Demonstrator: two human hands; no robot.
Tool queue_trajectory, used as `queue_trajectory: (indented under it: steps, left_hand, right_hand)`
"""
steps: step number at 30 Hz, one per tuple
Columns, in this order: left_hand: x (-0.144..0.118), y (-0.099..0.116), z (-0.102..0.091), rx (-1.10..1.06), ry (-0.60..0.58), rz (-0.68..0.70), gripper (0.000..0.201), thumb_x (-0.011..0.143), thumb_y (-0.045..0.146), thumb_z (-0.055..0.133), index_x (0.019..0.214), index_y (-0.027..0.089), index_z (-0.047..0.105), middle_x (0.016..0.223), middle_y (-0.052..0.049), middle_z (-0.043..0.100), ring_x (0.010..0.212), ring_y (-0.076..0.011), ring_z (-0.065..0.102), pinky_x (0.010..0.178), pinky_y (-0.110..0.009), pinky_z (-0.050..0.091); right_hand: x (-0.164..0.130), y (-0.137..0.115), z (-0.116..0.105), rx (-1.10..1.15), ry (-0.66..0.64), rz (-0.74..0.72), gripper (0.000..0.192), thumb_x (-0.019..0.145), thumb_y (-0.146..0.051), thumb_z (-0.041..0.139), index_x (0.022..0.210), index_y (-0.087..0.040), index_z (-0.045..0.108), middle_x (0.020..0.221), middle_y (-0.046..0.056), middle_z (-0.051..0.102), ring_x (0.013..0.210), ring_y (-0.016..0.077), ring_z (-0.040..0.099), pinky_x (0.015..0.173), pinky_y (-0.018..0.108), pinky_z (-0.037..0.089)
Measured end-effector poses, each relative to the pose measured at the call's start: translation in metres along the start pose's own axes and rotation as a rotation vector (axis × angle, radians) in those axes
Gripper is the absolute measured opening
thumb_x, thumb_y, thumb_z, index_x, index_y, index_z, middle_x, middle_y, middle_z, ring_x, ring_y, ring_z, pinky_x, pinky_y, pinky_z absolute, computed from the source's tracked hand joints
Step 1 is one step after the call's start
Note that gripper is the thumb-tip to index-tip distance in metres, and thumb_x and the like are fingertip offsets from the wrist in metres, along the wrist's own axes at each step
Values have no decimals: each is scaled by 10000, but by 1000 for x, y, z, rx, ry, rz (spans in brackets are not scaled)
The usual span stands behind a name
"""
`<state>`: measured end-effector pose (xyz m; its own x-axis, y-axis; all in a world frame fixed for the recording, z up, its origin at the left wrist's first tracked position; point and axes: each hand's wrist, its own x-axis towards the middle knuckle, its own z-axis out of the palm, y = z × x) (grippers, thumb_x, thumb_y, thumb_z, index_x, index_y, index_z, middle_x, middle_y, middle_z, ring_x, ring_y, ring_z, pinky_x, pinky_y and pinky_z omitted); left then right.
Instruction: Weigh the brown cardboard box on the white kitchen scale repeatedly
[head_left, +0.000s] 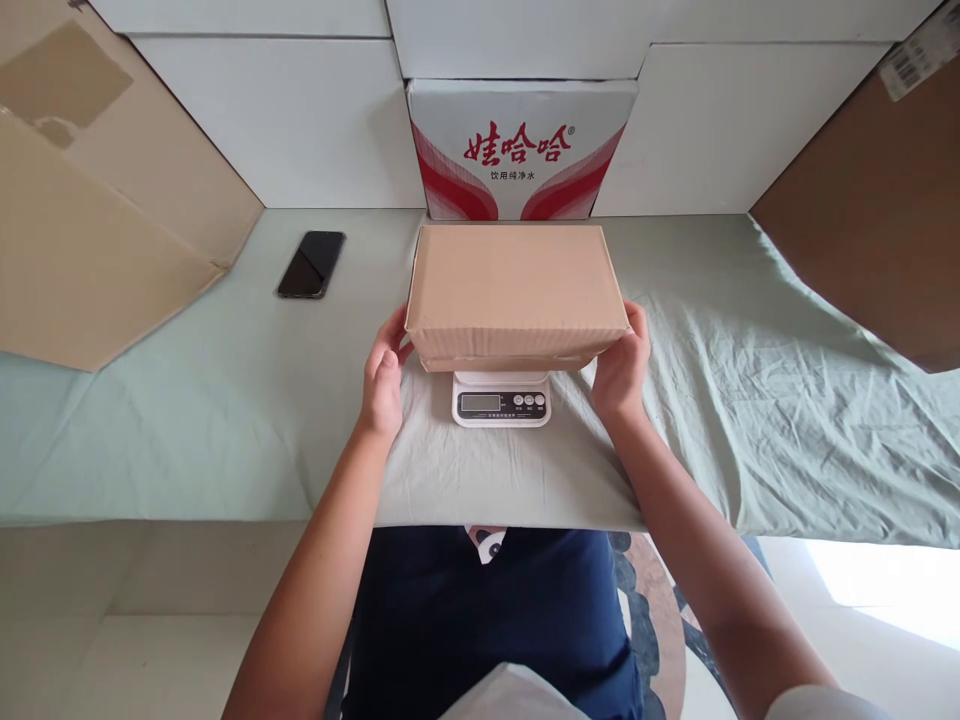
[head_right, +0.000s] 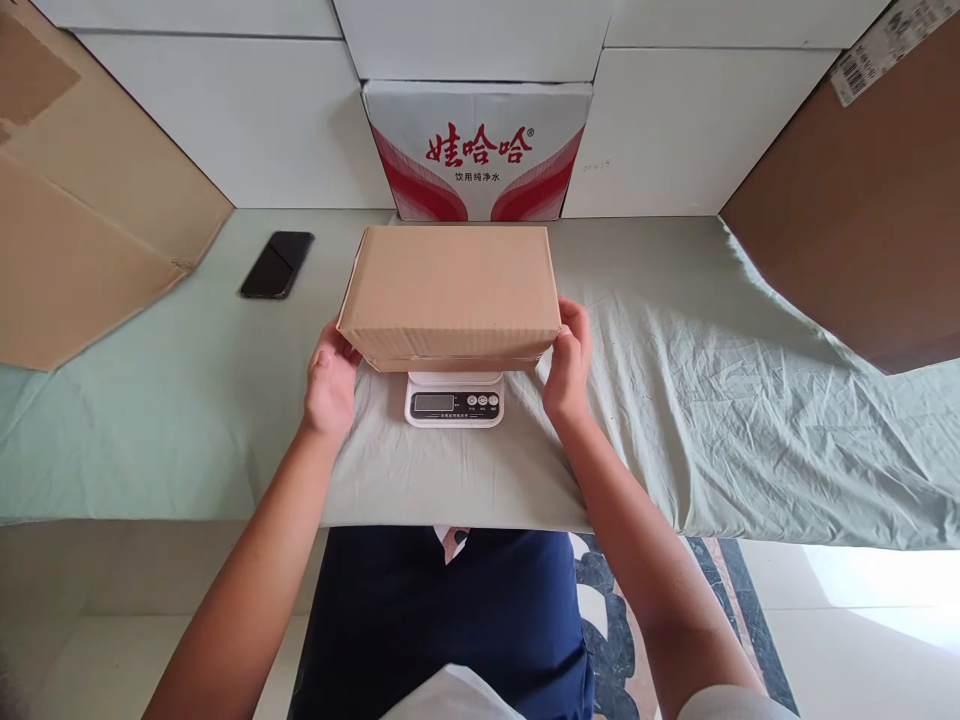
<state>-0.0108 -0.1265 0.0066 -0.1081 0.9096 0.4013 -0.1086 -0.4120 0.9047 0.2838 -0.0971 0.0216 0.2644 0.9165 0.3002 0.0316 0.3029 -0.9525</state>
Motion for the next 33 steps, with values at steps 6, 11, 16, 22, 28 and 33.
queue_trajectory:
  steps: [6, 11, 16, 22, 28, 33]
  left_hand:
    - [1, 3, 1, -2, -8, -14, 664, 884, 733, 523, 1416, 346, 610, 1515, -54, 589, 1502, -331, 443, 1200, -466, 401]
    - [-4, 3, 4, -19, -6, -35, 638, 872, 733, 548, 1334, 310, 669, 1463, -83, 627, 1492, -338, 456, 1214, -475, 386]
    - [-5, 3, 11, -65, -64, -92, 616, 904, 691, 537, 1340, 277, 671, 1424, -109, 661, 1483, -340, 475, 1212, -505, 404]
    - [42, 4, 19, 9, -60, -29, 606, 927, 708, 502, 1289, 257, 686, 1478, -107, 627, 1531, -313, 414, 1262, -476, 333]
    - [109, -50, 32, -89, 61, -166, 670, 895, 767, 501, 1323, 276, 655, 1529, -105, 586, 1533, -301, 420, 1270, -498, 318]
    - [127, -94, 35, -118, 106, -194, 715, 869, 817, 471, 1268, 258, 669, 1511, -132, 602, 1520, -297, 443, 1237, -498, 381]
  right_hand:
    - [-4, -9, 4, 41, 6, -13, 473, 868, -681, 473, 1128, -305, 594, 1159, 42, 634, 1181, 278, 610, 987, 451, 535]
    - [-10, -12, 6, 56, -14, -5, 557, 876, -731, 427, 1214, -315, 578, 1248, 49, 631, 1248, 295, 601, 1056, 477, 506]
    - [-16, -9, 13, 111, 0, -9, 550, 915, -684, 428, 1298, -313, 561, 1329, 49, 629, 1326, 291, 563, 1145, 502, 454]
    - [21, -13, 28, 187, -3, -70, 489, 928, -612, 435, 1325, -343, 533, 1368, 34, 607, 1357, 270, 544, 1182, 513, 436]
    - [86, 5, 53, 95, 4, -155, 558, 890, -648, 455, 1353, -339, 487, 1468, 30, 547, 1418, 257, 483, 1226, 510, 378]
    - [103, 37, 64, 126, 19, -81, 574, 869, -653, 482, 1321, -300, 506, 1440, 47, 567, 1409, 243, 485, 1240, 505, 356]
